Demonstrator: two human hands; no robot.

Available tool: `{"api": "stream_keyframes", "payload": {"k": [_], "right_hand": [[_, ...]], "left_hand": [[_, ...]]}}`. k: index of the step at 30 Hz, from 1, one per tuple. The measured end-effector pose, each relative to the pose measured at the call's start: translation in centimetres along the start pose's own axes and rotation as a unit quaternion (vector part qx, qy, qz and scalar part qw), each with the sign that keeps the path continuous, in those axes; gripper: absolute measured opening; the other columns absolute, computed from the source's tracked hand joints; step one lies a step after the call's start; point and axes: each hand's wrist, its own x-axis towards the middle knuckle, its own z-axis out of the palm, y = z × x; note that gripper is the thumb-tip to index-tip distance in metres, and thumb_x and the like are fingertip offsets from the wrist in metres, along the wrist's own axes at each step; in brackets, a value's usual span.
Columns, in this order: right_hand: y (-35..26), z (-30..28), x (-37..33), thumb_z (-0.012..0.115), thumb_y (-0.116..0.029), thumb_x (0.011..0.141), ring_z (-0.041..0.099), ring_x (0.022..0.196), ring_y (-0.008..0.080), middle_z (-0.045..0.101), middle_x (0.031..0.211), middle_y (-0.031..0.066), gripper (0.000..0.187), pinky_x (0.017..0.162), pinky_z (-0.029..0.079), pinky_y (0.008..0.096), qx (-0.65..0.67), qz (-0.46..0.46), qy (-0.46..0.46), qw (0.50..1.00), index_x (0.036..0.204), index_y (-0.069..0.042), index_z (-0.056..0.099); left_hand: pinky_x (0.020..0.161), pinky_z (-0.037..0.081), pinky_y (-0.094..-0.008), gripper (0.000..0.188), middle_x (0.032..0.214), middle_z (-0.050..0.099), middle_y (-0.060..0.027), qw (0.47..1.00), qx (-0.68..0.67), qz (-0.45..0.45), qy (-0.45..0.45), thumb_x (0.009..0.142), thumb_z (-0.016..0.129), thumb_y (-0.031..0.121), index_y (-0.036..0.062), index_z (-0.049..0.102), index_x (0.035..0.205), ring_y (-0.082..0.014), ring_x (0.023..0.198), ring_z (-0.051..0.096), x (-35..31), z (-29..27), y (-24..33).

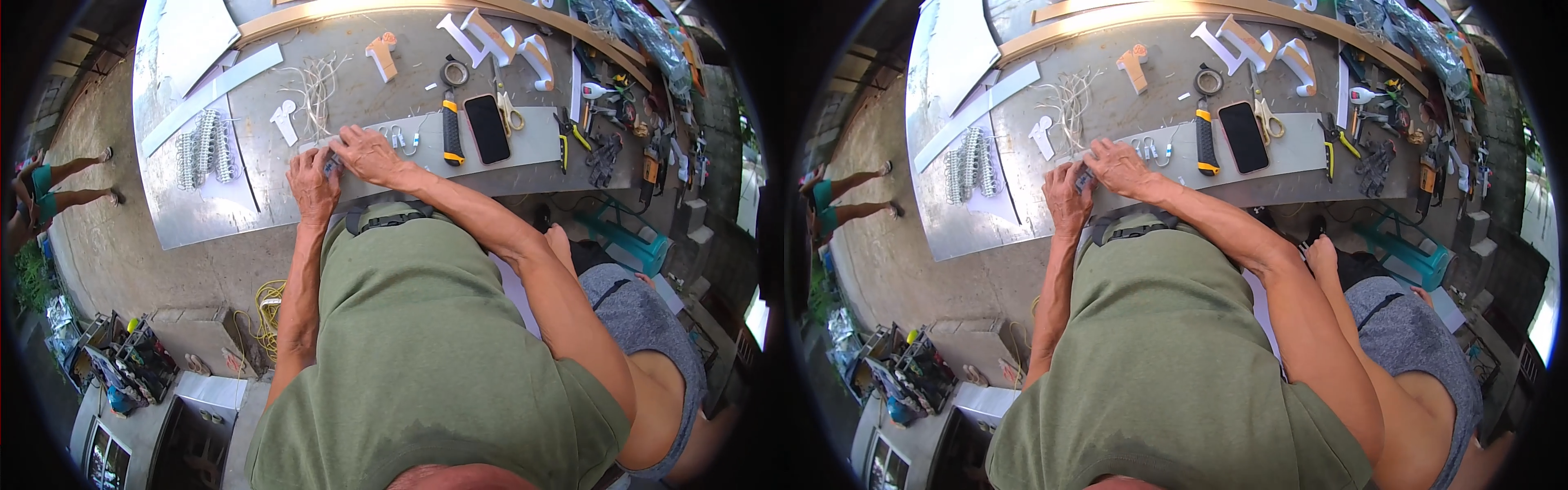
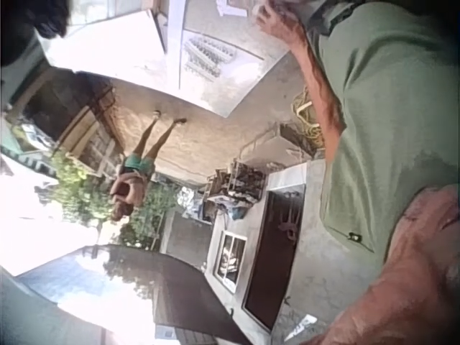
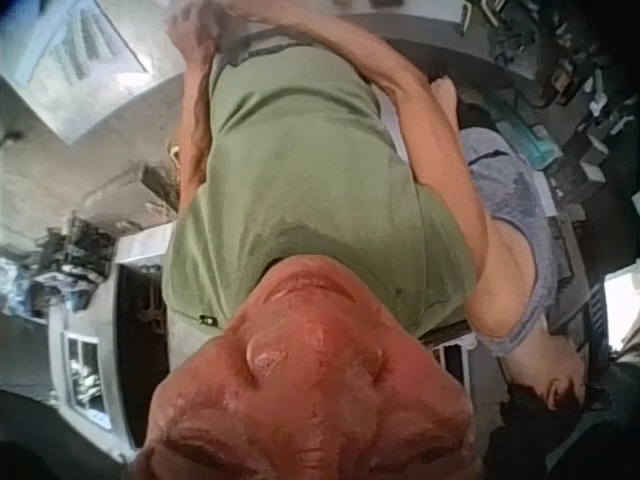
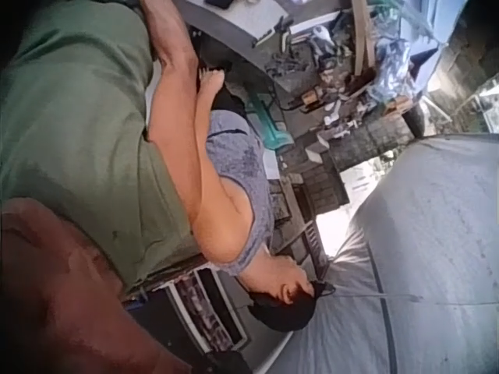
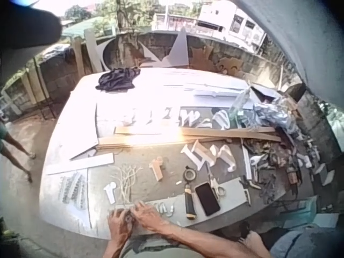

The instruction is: Assembling and preparing small LED light modules on a work table.

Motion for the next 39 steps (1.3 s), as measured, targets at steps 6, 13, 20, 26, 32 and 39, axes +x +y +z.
{"api": "stream_keyframes", "payload": {"k": [6,13,20,26,32,39], "right_hand": [[0.4,0.8,-0.1,0.065,-0.014,0.081,0.062,0.097,0.0311,0.058,0.098,0.0131,0.015,0.076,0.053,0.0430,0.055,0.011,-0.009,0.998,0.093,-0.004,0.065],[0.4,0.6,-0.9,0.064,-0.008,0.079,0.059,0.102,0.0332,0.057,0.103,0.0150,0.022,0.083,0.049,0.0446,0.088,0.020,-0.032,0.995,0.100,-0.003,0.060],[1.7,0.3,-2.5,0.069,-0.008,0.085,0.063,0.091,0.0283,0.065,0.088,0.0102,0.012,0.083,0.049,0.0398,0.212,0.049,-0.014,0.976,0.094,-0.004,0.061],[2.2,-2.9,-2.3,0.071,-0.008,0.085,0.064,0.076,0.0148,0.068,0.085,0.0072,0.017,0.070,0.053,0.0316,0.422,0.183,-0.039,0.887,0.099,-0.001,0.066],[1.6,-7.7,-1.8,0.072,-0.012,0.092,0.061,0.079,0.0091,0.066,0.090,0.0016,0.024,0.070,0.051,0.0241,0.549,0.250,-0.025,0.797,0.111,0.001,0.065],[0.5,-11.7,-2.2,0.069,-0.020,0.091,0.064,0.079,0.0142,0.072,0.089,0.0070,0.027,0.072,0.053,0.0305,0.451,0.230,-0.045,0.861,0.107,0.001,0.071]], "left_hand": [[0.090,0.043,-0.0439,0.040,0.104,0.065,-0.0091,0.999,-0.038,-0.014,0.008,0.069,0.081,0.010,0.0090,0.068,0.107,-0.0314,0.102,0.057,0.7,0.7,-0.7],[0.079,0.044,-0.0428,0.048,0.088,0.062,-0.0073,0.978,-0.147,-0.137,-0.064,0.070,0.082,0.011,0.0050,0.064,0.114,-0.0272,0.090,0.057,0.4,1.7,-0.5],[0.079,0.049,-0.0382,0.020,0.085,0.065,-0.0079,0.987,-0.153,-0.046,-0.008,0.080,0.077,0.012,0.0077,0.074,0.099,-0.0250,0.082,0.061,0.1,1.6,0.4],[0.078,0.053,-0.0258,0.021,0.097,0.071,-0.0036,0.884,-0.406,-0.201,-0.116,0.092,0.074,0.013,0.0003,0.069,0.108,-0.0096,0.087,0.065,0.0,0.6,1.2],[0.080,0.055,-0.0235,0.029,0.095,0.071,-0.0052,0.790,-0.581,-0.181,-0.072,0.089,0.076,0.004,-0.0018,0.064,0.116,-0.0106,0.087,0.067,0.8,-2.1,4.6],[0.079,0.055,-0.0235,0.028,0.094,0.072,-0.0062,0.829,-0.535,-0.160,-0.028,0.088,0.076,0.003,-0.0025,0.065,0.113,-0.0102,0.086,0.067,1.5,-4.5,7.2]]}}
